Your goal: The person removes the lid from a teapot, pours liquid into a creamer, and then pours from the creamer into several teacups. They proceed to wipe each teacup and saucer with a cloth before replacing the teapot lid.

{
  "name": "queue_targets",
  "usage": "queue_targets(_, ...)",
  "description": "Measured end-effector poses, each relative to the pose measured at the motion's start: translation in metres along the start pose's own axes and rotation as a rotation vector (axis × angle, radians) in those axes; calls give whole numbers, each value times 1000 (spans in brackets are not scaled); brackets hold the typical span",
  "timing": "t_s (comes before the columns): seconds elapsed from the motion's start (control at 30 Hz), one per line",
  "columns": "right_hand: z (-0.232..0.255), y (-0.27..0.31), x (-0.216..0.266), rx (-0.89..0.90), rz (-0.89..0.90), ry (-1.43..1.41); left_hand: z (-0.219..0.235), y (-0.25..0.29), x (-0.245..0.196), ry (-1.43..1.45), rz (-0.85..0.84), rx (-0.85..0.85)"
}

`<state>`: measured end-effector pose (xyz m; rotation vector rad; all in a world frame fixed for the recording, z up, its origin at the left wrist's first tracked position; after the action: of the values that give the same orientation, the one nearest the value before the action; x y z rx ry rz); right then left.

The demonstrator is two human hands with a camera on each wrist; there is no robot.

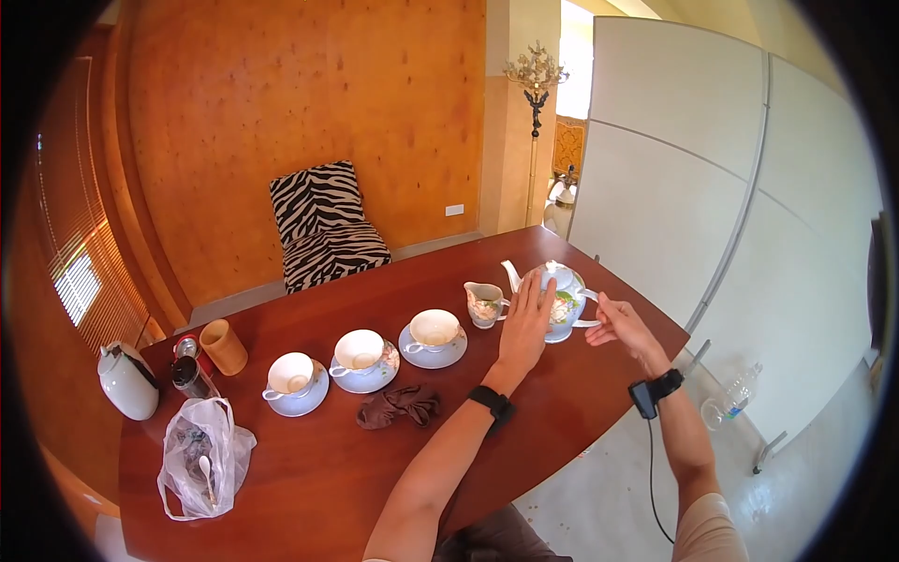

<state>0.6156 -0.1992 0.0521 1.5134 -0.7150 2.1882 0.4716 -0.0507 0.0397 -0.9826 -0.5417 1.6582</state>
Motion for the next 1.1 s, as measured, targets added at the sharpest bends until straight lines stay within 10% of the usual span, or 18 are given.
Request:
queue_targets(0.77,18,-4,-102,-149,-1,-224,-74,5,6,-102,-14,95)
queue_targets(1.1,29,58,-94,-371,133,33,14,66,3,142,82,234)
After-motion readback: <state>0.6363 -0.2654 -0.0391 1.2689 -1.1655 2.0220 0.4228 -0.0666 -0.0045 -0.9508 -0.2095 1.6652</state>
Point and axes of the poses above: each hand's wrist, its own y-axis away from the middle knuckle, its own z-axis out of the back of the hand, x = y × z, the point moved 5 cm from there along -y, towards the middle knuckle, and after that the axes turned 9 degrees about z, right-handed, at the moved point
